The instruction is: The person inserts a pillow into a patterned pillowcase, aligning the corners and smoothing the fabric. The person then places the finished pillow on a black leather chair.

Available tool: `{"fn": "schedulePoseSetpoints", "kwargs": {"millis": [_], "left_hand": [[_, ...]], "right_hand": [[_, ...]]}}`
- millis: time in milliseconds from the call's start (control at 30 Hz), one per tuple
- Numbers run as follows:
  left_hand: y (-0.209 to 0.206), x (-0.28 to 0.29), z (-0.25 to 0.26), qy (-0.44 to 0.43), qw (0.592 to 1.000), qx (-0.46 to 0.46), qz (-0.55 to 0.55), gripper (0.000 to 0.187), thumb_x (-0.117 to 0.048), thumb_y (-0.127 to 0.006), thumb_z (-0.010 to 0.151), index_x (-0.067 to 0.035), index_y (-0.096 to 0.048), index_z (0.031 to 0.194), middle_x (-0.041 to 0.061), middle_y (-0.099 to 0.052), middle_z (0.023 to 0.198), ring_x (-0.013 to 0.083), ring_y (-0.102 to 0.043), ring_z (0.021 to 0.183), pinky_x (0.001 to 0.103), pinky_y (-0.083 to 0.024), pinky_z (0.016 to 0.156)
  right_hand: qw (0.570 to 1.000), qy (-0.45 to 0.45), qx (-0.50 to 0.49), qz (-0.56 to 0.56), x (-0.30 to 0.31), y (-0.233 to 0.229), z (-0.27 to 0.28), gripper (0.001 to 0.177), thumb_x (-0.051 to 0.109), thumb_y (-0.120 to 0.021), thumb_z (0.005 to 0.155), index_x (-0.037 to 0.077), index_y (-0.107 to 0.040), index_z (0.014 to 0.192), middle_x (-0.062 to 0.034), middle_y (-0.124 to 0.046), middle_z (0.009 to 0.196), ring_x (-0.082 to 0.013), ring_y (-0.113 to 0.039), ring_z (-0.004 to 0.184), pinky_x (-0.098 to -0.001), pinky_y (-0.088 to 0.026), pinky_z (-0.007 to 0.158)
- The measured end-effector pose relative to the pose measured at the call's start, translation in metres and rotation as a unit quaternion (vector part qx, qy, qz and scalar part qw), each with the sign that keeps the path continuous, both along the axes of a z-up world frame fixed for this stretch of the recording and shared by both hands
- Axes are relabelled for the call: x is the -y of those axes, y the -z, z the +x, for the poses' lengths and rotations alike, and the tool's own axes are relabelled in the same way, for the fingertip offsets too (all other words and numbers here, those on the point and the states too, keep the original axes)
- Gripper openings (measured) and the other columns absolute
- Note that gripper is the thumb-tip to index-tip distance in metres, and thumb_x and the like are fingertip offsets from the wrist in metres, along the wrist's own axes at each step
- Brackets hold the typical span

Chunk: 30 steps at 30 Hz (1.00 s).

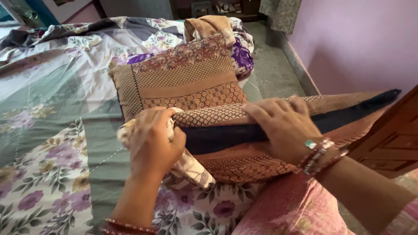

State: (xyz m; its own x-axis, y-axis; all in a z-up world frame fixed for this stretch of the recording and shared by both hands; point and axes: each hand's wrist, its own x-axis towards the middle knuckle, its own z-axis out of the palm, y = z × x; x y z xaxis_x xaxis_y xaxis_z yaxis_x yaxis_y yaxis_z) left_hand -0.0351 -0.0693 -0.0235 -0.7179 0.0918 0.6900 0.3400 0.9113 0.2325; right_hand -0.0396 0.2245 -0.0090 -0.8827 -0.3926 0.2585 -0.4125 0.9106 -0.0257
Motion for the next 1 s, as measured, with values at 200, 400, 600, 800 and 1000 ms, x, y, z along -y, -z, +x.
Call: {"fn": "schedulePoseSetpoints", "kwargs": {"millis": [200, 400, 600, 800, 1000], "left_hand": [[0.012, -0.009, 0.027, -0.021, 0.997, -0.073, -0.03, 0.084, -0.05, -0.081, 0.07, -0.009, -0.052, 0.137, 0.019, -0.048, 0.141, 0.0396, -0.043, 0.135, 0.063, -0.029, 0.107], [0.018, -0.004, 0.02, -0.005, 0.999, -0.036, 0.005, 0.084, -0.041, -0.088, 0.065, -0.011, -0.052, 0.134, 0.016, -0.053, 0.13, 0.0392, -0.048, 0.128, 0.058, -0.038, 0.103], [-0.029, 0.003, 0.014, 0.013, 0.999, -0.028, -0.033, 0.078, -0.044, -0.09, 0.063, -0.01, -0.058, 0.125, 0.013, -0.061, 0.112, 0.0335, -0.055, 0.11, 0.053, -0.039, 0.092], [-0.108, 0.02, 0.011, 0.036, 0.998, -0.042, -0.017, 0.061, -0.048, -0.084, 0.079, -0.008, -0.068, 0.123, 0.012, -0.064, 0.104, 0.0283, -0.06, 0.094, 0.048, -0.046, 0.088], [-0.11, -0.01, -0.024, 0.049, 0.97, 0.221, 0.094, 0.042, -0.05, -0.074, 0.084, -0.013, -0.075, 0.103, 0.01, -0.07, 0.099, 0.025, -0.069, 0.083, 0.041, -0.057, 0.073]], "right_hand": [[0.993, 0.055, -0.079, 0.064, -0.031, -0.004, 0.001, 0.096, 0.072, -0.077, 0.061, 0.022, -0.052, 0.138, -0.0046, -0.06, 0.13, -0.0245, -0.051, 0.126, -0.0631, -0.022, 0.108], [0.995, 0.084, 0.034, 0.03, -0.027, -0.006, 0.004, 0.051, 0.025, -0.067, 0.08, 0.026, -0.058, 0.131, 0.004, -0.065, 0.12, -0.0145, -0.056, 0.121, -0.0431, -0.036, 0.106], [0.997, 0.059, 0.0, -0.042, -0.024, -0.056, 0.015, 0.012, 0.021, -0.059, 0.095, 0.02, -0.07, 0.093, 0.0029, -0.073, 0.087, -0.0156, -0.068, 0.089, -0.0357, -0.054, 0.085], [0.986, 0.111, 0.12, -0.021, -0.035, -0.164, 0.032, 0.023, 0.036, -0.08, 0.082, 0.025, -0.079, 0.102, 0.0004, -0.077, 0.08, -0.0166, -0.07, 0.071, -0.0351, -0.062, 0.074], [0.952, 0.109, 0.287, 0.002, -0.056, -0.149, -0.007, 0.029, 0.033, -0.078, 0.084, 0.03, -0.079, 0.114, -0.0005, -0.08, 0.092, -0.0207, -0.076, 0.084, -0.0374, -0.061, 0.085]]}}
